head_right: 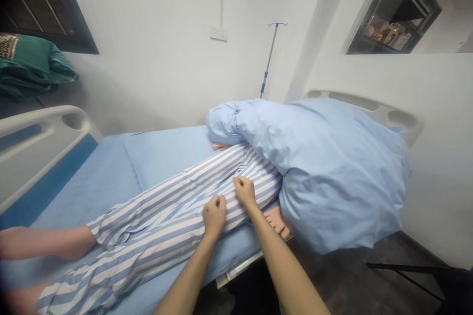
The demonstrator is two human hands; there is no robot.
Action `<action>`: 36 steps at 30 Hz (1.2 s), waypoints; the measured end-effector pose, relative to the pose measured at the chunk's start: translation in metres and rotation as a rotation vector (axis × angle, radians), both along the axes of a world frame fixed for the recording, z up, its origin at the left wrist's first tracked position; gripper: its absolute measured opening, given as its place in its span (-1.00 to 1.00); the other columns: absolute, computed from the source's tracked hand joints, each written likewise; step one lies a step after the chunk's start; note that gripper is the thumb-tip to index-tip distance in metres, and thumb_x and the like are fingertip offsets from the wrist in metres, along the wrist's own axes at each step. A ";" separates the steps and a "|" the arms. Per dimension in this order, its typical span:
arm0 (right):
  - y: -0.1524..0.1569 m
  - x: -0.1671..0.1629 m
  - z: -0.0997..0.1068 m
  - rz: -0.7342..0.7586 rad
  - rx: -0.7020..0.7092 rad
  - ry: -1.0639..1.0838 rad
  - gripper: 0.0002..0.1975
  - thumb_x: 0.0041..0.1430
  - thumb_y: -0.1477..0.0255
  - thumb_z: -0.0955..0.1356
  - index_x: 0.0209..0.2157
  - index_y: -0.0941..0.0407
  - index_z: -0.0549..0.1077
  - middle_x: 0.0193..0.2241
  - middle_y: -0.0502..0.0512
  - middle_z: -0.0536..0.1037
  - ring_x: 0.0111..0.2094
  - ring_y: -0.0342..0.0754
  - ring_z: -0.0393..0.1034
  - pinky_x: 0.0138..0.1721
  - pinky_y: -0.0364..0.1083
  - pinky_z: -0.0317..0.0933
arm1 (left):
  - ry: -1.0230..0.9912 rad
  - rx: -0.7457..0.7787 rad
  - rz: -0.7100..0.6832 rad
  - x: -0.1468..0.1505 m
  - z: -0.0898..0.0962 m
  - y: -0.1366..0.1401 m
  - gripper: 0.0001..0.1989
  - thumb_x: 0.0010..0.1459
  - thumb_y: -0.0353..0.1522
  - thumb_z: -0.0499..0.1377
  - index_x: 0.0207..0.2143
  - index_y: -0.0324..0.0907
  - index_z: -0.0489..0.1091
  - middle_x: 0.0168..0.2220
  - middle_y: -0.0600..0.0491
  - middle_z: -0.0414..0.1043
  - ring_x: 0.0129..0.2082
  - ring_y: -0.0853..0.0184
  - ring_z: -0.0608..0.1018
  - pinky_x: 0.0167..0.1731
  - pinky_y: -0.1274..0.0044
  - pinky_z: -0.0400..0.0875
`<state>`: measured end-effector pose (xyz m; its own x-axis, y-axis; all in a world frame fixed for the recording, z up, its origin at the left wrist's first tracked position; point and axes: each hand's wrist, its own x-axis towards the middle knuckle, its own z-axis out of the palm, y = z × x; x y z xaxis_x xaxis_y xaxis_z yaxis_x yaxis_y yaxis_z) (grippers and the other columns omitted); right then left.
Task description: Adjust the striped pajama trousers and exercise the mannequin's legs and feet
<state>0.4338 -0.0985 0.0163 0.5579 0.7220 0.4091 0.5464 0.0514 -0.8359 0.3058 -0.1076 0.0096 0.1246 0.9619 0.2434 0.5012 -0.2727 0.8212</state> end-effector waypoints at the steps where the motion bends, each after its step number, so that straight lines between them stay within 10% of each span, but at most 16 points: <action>1: 0.000 -0.001 -0.002 -0.021 0.009 -0.011 -0.58 0.01 0.25 0.22 -0.73 0.11 -0.06 -0.73 -0.12 -0.08 -0.64 -0.23 -0.16 -0.59 -0.17 -0.20 | -0.006 -0.006 -0.003 0.000 0.000 0.000 -0.68 0.07 -0.30 -0.05 -0.71 -0.16 0.03 -0.72 0.18 0.08 -0.64 0.45 0.15 -0.56 0.56 -0.08; 15: -0.002 0.000 -0.002 -0.017 0.044 0.026 -0.61 0.02 0.28 0.22 -0.73 0.12 -0.02 -0.75 -0.13 -0.02 -0.65 -0.23 -0.12 -0.59 -0.17 -0.17 | -0.473 -0.114 -0.147 0.027 0.037 0.002 -0.66 0.04 -0.32 -0.02 -0.73 -0.15 -0.03 -0.74 0.21 -0.02 -0.66 0.48 0.13 -0.59 0.58 0.01; 25: -0.003 0.001 -0.001 -0.035 0.033 0.026 -0.63 0.01 0.28 0.22 -0.74 0.12 0.03 -0.76 -0.13 0.03 -0.66 -0.23 -0.08 -0.59 -0.17 -0.14 | -0.227 0.005 -0.263 0.041 0.004 0.013 -0.68 0.12 -0.28 -0.14 -0.67 -0.15 0.09 -0.67 0.14 0.15 -0.61 0.43 0.21 -0.54 0.55 0.00; 36: -0.003 0.002 -0.001 0.027 0.023 0.112 -0.63 0.01 0.29 0.23 -0.72 0.12 0.01 -0.74 -0.13 0.01 -0.65 -0.23 -0.08 -0.59 -0.18 -0.12 | -0.172 0.015 -0.217 0.041 0.008 0.012 -0.67 0.10 -0.30 -0.11 -0.70 -0.16 0.06 -0.69 0.15 0.14 -0.62 0.44 0.20 -0.54 0.55 -0.01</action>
